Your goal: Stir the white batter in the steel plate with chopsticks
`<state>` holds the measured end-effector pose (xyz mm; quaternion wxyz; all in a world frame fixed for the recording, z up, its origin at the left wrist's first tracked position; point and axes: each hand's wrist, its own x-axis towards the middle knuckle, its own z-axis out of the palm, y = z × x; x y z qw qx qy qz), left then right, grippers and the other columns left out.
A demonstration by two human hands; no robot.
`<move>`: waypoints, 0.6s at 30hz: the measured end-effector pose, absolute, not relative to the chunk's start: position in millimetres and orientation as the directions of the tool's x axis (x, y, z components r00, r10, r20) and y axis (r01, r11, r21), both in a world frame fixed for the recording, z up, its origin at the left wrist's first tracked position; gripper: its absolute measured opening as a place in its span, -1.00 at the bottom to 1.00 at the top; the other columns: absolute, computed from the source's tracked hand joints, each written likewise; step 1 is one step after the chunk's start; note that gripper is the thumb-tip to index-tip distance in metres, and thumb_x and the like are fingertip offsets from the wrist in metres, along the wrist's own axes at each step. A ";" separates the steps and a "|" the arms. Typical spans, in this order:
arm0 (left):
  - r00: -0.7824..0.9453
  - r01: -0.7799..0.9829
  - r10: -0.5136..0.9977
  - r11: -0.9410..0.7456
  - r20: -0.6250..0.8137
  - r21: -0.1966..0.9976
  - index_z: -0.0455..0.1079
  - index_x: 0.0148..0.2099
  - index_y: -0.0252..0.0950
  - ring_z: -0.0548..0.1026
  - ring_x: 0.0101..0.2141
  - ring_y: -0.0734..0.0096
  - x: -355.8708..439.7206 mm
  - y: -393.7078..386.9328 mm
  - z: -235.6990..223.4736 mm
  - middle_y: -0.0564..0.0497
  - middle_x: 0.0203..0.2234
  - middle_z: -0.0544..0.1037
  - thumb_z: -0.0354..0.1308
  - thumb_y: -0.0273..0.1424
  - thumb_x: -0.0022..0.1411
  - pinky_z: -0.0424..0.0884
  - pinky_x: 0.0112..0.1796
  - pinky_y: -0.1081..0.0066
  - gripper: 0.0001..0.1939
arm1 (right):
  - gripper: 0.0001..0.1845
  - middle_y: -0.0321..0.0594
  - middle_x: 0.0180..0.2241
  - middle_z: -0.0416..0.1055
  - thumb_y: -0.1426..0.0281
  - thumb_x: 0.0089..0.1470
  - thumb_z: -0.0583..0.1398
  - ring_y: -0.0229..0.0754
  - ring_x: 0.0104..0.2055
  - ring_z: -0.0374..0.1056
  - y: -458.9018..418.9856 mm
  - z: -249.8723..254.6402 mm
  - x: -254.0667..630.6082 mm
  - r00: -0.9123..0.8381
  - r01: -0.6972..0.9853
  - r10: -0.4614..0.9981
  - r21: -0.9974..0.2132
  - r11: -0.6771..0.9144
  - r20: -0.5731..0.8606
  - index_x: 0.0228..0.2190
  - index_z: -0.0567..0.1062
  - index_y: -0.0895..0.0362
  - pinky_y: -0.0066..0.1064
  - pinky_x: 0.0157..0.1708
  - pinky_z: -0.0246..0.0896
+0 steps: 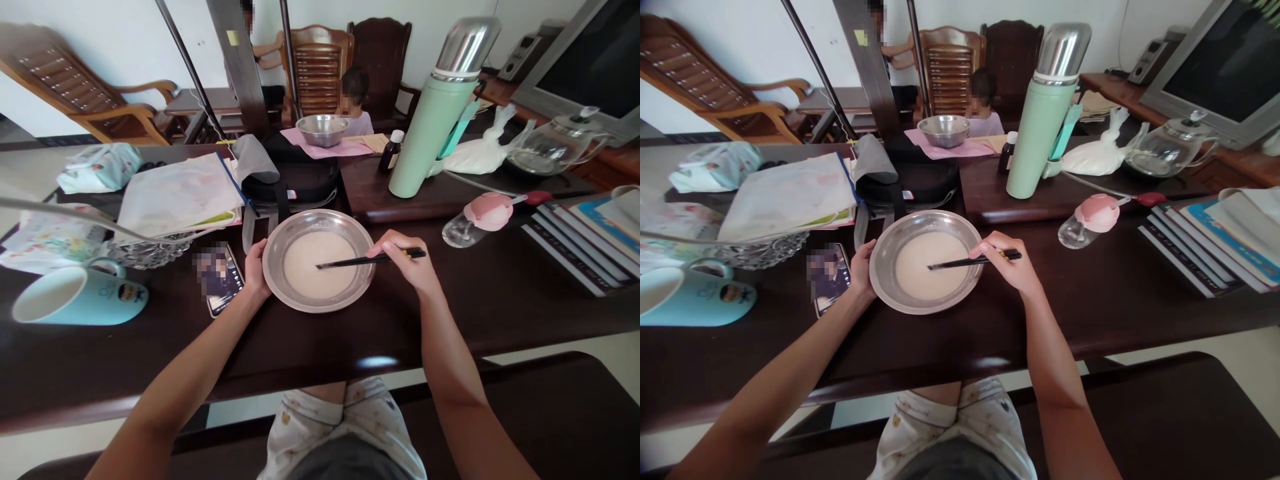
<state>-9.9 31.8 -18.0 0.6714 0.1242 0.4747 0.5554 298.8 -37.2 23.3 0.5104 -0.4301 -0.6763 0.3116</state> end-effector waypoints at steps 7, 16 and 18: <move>-0.064 -0.614 0.857 0.370 -0.511 0.697 0.55 -0.36 -0.22 0.74 -0.20 -0.15 -10.5 31.4 -17.7 -0.07 -0.50 0.66 0.33 -0.23 0.20 0.70 -0.10 0.04 -0.82 | -0.52 -0.18 -0.31 0.74 -0.10 0.37 0.27 -0.06 -0.21 0.60 -37.0 24.7 292.6 -0.195 0.295 0.886 -0.837 0.462 0.421 -0.33 0.79 -0.05 -0.18 -0.14 0.52; -0.073 -0.614 0.858 0.364 -0.509 0.701 0.54 -0.36 -0.22 0.74 -0.18 -0.18 -10.7 32.3 -19.4 -0.08 -0.49 0.67 0.31 -0.24 0.23 0.70 -0.10 0.01 -0.81 | -0.47 -0.17 -0.35 0.72 -0.10 0.40 0.24 -0.08 -0.27 0.60 -37.7 25.3 294.4 -0.197 0.261 0.897 -0.861 0.437 0.396 -0.35 0.78 -0.02 -0.20 -0.18 0.52; -0.073 -0.618 0.858 0.361 -0.509 0.698 0.55 -0.36 -0.23 0.74 -0.19 -0.16 -11.0 32.6 -20.3 -0.08 -0.51 0.66 0.31 -0.24 0.24 0.70 -0.10 0.02 -0.81 | -0.51 -0.18 -0.31 0.74 -0.10 0.37 0.26 -0.07 -0.24 0.60 -36.6 24.9 292.8 -0.214 0.285 0.885 -0.840 0.461 0.413 -0.32 0.79 -0.04 -0.18 -0.15 0.52</move>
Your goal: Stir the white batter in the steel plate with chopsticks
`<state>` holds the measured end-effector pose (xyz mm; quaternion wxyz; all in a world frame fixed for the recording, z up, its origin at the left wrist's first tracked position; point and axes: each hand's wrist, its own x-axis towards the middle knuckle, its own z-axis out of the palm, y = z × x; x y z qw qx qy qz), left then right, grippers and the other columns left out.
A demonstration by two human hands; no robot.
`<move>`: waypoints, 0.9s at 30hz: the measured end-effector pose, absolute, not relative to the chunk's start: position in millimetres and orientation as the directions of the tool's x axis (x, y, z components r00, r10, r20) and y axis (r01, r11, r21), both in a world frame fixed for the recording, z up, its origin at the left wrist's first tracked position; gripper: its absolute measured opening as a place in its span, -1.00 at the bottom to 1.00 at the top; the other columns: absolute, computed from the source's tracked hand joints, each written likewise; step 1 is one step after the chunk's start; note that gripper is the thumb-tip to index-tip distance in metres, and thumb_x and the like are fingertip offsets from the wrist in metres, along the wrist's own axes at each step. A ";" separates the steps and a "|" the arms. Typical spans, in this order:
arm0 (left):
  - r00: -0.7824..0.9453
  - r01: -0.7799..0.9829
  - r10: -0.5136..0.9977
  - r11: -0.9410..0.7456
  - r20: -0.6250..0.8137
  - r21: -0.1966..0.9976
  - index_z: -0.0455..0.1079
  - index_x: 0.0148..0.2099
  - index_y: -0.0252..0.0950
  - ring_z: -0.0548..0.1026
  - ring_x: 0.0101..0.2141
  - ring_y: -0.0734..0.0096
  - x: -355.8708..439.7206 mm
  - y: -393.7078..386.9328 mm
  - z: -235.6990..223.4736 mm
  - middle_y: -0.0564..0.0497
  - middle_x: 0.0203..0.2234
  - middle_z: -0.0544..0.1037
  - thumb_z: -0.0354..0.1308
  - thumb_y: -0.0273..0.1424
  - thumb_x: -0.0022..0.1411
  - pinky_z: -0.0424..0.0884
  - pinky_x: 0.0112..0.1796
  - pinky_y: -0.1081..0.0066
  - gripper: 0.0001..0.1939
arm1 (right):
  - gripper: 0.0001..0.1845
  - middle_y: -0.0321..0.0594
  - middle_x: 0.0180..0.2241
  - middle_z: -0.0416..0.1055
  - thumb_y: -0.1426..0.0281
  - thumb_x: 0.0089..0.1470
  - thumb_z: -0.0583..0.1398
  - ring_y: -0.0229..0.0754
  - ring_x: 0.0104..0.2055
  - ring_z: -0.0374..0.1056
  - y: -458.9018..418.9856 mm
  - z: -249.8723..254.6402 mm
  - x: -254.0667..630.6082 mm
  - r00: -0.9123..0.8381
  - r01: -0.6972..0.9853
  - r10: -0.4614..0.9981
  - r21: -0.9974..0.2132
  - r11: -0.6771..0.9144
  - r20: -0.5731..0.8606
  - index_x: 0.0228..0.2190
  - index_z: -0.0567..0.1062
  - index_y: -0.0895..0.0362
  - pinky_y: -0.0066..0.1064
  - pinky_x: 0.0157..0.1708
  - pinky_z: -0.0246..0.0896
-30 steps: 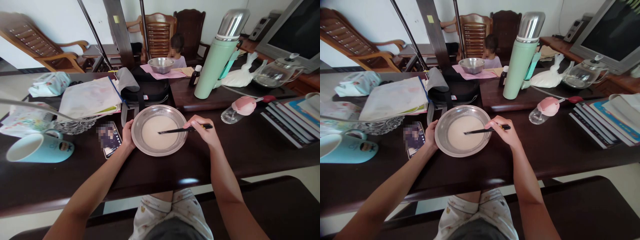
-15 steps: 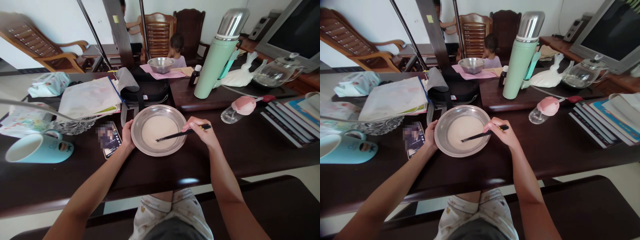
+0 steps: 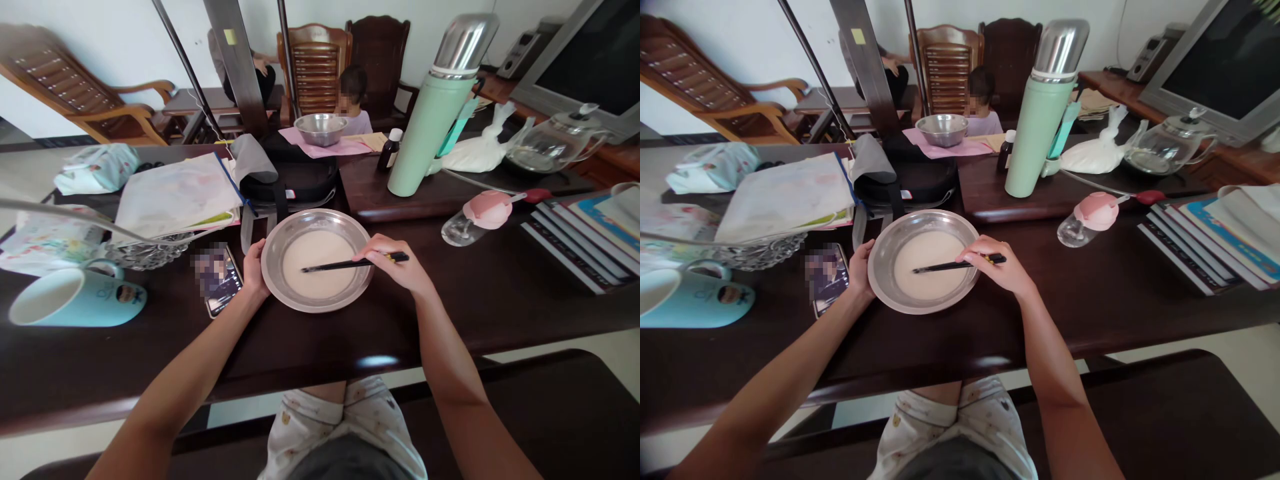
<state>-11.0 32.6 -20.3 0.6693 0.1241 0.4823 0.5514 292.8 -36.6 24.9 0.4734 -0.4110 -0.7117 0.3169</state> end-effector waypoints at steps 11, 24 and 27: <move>-0.078 -0.618 0.858 0.358 -0.507 0.700 0.55 -0.39 -0.22 0.75 -0.24 -0.12 -8.9 31.0 -15.3 -0.05 -0.57 0.61 0.28 -0.27 0.26 0.71 -0.12 0.05 -0.80 | -0.55 -0.17 -0.29 0.74 -0.05 0.39 0.27 -0.07 -0.20 0.61 -37.2 23.6 294.6 -0.215 0.278 0.887 -0.845 0.458 0.410 -0.30 0.79 -0.03 -0.20 -0.12 0.53; -0.090 -0.622 0.832 0.382 -0.547 0.684 0.54 -0.39 -0.25 0.74 -0.30 -0.05 -5.9 29.4 -7.5 -0.03 -0.61 0.59 0.23 -0.29 0.30 0.71 -0.16 0.10 -0.77 | -0.52 -0.17 -0.29 0.75 -0.09 0.37 0.28 -0.07 -0.21 0.61 -36.3 24.8 293.3 -0.193 0.302 0.884 -0.832 0.465 0.425 -0.30 0.79 -0.02 -0.21 -0.13 0.53; -0.100 -0.625 0.836 0.369 -0.539 0.688 0.55 -0.39 -0.26 0.74 -0.29 -0.06 -6.0 29.6 -8.1 -0.05 -0.58 0.62 0.21 -0.30 0.31 0.71 -0.16 0.11 -0.77 | -0.51 -0.17 -0.32 0.74 -0.07 0.40 0.25 -0.07 -0.21 0.63 -36.5 24.5 297.0 -0.120 0.291 0.896 -0.848 0.443 0.427 -0.32 0.78 -0.01 -0.20 -0.11 0.54</move>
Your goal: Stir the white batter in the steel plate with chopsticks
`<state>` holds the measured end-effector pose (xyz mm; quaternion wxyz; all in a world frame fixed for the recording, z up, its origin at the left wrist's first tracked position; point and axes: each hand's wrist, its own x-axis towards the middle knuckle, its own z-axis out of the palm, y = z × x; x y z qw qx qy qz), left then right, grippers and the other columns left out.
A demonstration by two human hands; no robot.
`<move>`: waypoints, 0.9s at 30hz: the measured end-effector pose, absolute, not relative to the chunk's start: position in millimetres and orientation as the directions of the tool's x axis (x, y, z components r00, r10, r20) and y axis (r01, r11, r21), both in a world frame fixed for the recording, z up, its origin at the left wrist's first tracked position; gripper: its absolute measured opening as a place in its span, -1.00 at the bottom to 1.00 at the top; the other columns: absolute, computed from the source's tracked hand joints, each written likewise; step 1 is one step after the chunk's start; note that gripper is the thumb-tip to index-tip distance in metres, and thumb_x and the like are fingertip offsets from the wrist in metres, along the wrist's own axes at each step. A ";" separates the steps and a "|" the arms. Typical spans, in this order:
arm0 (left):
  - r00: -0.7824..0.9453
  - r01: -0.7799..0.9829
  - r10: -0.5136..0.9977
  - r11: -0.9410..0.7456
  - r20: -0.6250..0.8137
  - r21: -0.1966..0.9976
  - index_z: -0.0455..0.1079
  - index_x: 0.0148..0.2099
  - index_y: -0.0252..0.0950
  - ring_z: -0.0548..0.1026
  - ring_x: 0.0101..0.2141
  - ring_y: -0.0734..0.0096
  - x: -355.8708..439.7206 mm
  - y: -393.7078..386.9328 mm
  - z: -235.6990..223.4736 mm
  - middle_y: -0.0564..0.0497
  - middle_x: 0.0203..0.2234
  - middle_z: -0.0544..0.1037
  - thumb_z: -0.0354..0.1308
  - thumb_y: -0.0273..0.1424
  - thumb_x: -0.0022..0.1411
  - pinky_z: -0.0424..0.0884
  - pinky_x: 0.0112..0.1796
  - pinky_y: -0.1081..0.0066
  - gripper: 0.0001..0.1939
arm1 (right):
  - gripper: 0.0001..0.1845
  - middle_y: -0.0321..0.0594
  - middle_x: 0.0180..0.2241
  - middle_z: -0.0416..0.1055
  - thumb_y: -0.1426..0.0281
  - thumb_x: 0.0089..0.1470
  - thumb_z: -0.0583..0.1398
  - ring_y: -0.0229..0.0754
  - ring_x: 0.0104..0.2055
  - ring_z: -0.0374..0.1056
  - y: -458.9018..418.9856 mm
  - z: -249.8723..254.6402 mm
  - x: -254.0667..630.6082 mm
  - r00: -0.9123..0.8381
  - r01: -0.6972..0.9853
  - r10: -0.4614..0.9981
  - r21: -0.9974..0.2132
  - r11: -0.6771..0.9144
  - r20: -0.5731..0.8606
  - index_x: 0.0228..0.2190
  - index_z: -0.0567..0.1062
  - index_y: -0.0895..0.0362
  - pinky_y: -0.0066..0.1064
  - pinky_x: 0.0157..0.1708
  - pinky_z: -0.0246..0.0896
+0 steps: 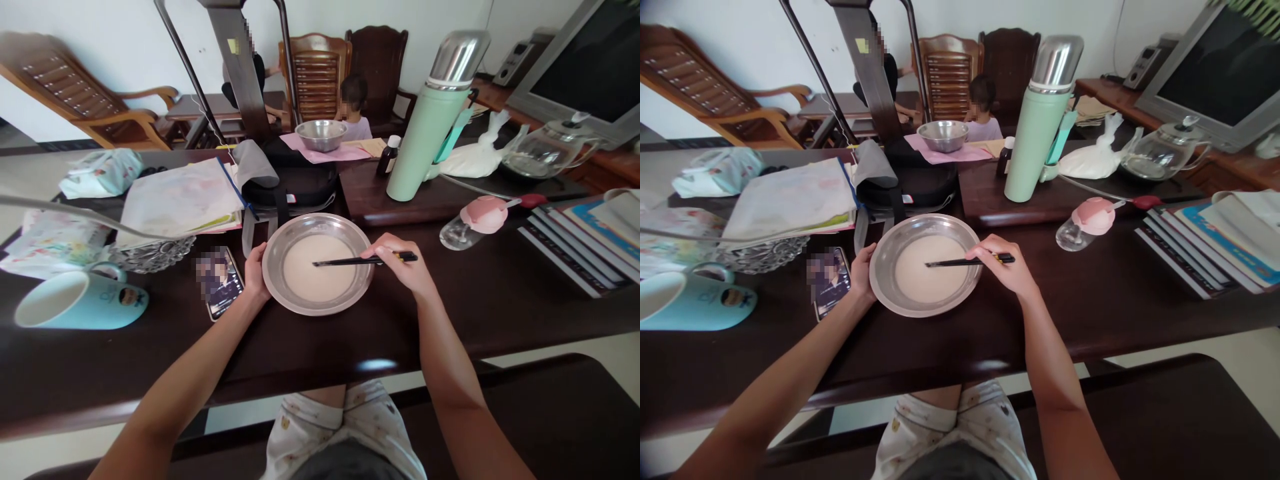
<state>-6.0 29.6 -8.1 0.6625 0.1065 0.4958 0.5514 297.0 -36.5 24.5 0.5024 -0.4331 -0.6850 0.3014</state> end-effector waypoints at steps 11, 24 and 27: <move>-0.091 -0.659 0.824 0.372 -0.560 0.654 0.57 -0.33 -0.24 0.75 -0.26 -0.07 -7.4 30.1 -9.5 -0.03 -0.58 0.62 0.19 -0.34 0.30 0.71 -0.15 0.12 -0.82 | -0.48 -0.15 -0.33 0.73 -0.11 0.37 0.26 -0.07 -0.23 0.62 -35.0 22.8 297.9 -0.095 0.277 0.907 -0.864 0.420 0.411 -0.34 0.79 -0.01 -0.22 -0.14 0.53; -0.092 -0.643 0.819 0.386 -0.567 0.662 0.54 -0.39 -0.25 0.75 -0.28 -0.06 -4.6 28.0 -1.9 -0.06 -0.58 0.62 0.16 -0.34 0.31 0.71 -0.15 0.10 -0.76 | -0.47 -0.17 -0.37 0.70 -0.09 0.39 0.25 -0.09 -0.27 0.61 -35.5 21.7 299.7 -0.083 0.249 0.916 -0.882 0.400 0.392 -0.35 0.78 0.00 -0.23 -0.17 0.52; -0.084 -0.641 0.823 0.387 -0.562 0.663 0.54 -0.39 -0.25 0.74 -0.28 -0.06 -4.4 27.7 -1.4 -0.06 -0.58 0.62 0.16 -0.33 0.31 0.71 -0.15 0.10 -0.76 | -0.46 -0.17 -0.38 0.69 -0.10 0.39 0.24 -0.08 -0.28 0.62 -35.6 21.4 298.1 -0.152 0.217 0.917 -0.892 0.396 0.370 -0.35 0.78 0.01 -0.23 -0.18 0.53</move>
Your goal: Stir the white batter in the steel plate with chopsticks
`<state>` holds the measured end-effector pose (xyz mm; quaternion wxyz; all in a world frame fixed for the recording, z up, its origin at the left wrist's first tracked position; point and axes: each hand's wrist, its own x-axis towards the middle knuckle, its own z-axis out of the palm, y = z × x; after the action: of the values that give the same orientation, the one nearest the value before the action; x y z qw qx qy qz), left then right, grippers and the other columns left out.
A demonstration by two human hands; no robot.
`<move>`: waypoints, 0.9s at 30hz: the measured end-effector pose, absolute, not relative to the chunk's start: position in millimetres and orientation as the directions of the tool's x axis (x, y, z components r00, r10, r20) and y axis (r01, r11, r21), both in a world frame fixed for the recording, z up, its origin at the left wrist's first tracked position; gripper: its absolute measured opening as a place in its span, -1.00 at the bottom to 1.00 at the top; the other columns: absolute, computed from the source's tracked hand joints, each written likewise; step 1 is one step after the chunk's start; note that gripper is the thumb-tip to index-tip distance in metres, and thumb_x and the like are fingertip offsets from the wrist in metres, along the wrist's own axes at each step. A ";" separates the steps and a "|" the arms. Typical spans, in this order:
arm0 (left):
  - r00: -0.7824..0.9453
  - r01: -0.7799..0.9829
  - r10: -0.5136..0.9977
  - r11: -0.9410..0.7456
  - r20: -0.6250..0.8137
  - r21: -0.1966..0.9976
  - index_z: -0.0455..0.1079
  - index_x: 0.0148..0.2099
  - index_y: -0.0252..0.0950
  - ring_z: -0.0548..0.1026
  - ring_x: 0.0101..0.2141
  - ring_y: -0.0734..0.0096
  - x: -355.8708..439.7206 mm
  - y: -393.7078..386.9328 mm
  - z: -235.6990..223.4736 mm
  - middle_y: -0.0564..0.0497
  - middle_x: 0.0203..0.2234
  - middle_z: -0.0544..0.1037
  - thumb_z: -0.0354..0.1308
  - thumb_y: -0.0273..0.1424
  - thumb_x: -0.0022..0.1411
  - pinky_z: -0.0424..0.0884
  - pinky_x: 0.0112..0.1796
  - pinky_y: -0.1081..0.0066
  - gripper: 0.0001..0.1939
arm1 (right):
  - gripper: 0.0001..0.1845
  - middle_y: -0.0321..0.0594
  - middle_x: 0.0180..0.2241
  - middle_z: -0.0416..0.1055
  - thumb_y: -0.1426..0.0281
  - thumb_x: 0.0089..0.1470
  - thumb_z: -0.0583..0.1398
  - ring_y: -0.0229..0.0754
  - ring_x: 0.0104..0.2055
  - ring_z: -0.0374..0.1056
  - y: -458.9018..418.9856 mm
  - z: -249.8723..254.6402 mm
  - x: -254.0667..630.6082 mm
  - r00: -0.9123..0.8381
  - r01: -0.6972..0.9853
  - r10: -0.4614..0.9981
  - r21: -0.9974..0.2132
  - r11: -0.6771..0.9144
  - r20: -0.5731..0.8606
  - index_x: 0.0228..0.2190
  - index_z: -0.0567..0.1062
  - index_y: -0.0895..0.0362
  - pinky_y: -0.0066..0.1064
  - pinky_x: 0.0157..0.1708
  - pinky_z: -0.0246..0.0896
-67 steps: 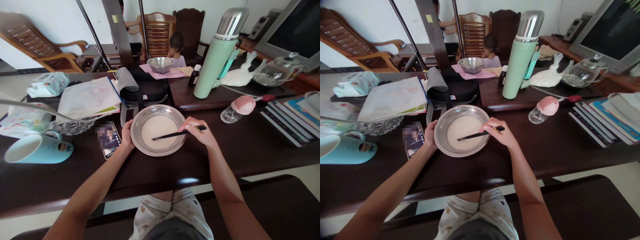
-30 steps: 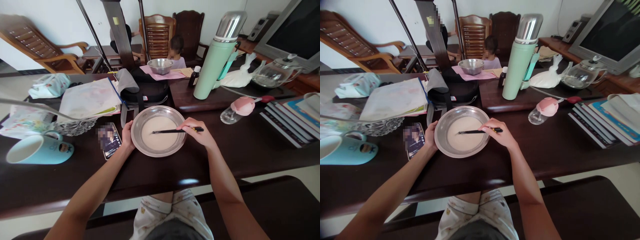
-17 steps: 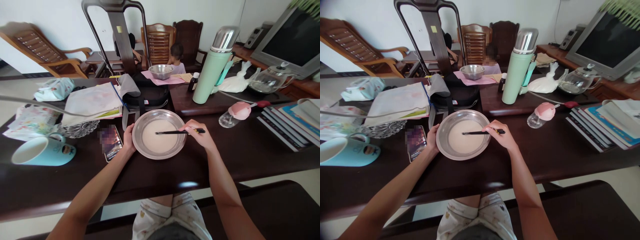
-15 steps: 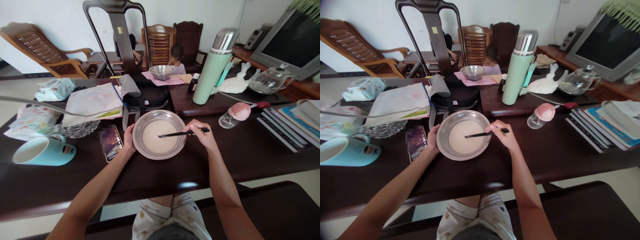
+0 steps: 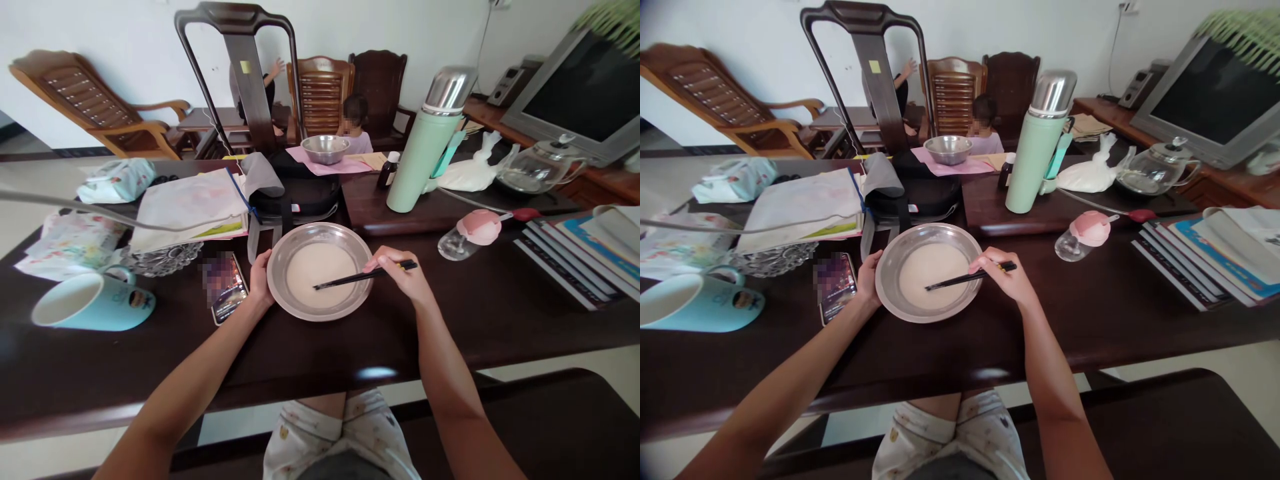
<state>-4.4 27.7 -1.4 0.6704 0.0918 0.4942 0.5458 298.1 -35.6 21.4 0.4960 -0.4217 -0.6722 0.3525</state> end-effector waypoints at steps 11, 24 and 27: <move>-0.102 -0.647 0.823 0.372 -0.559 0.666 0.53 -0.39 -0.25 0.74 -0.30 -0.04 -3.3 27.6 -0.2 -0.04 -0.59 0.61 0.17 -0.35 0.30 0.70 -0.15 0.12 -0.79 | -0.43 -0.19 -0.42 0.67 -0.13 0.38 0.24 -0.09 -0.33 0.60 -34.7 20.9 298.6 -0.119 0.204 0.925 -0.903 0.379 0.361 -0.38 0.77 0.02 -0.24 -0.20 0.53; -0.033 -0.698 0.825 0.385 -0.565 0.604 0.55 -0.30 -0.26 0.75 -0.27 -0.08 -4.3 26.2 1.2 -0.09 -0.42 0.73 0.25 -0.35 0.18 0.71 -0.17 0.09 -0.90 | -0.38 -0.17 -0.44 0.65 -0.19 0.32 0.25 -0.09 -0.36 0.60 -32.7 20.4 298.0 -0.091 0.210 0.934 -0.910 0.357 0.345 -0.42 0.74 0.04 -0.26 -0.27 0.54; -0.020 -0.715 0.821 0.387 -0.571 0.582 0.56 -0.27 -0.26 0.75 -0.29 -0.07 -3.0 25.2 2.8 -0.08 -0.41 0.73 0.25 -0.37 0.16 0.71 -0.18 0.10 -0.89 | -0.40 -0.13 -0.34 0.70 -0.18 0.32 0.27 -0.07 -0.24 0.63 -31.4 20.1 296.0 -0.150 0.283 0.913 -0.869 0.406 0.379 -0.43 0.75 0.04 -0.24 -0.17 0.54</move>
<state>-3.0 25.2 2.8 0.6974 0.0580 0.4550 0.5506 296.0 -31.4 20.1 0.4842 -0.4368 -0.6847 0.3255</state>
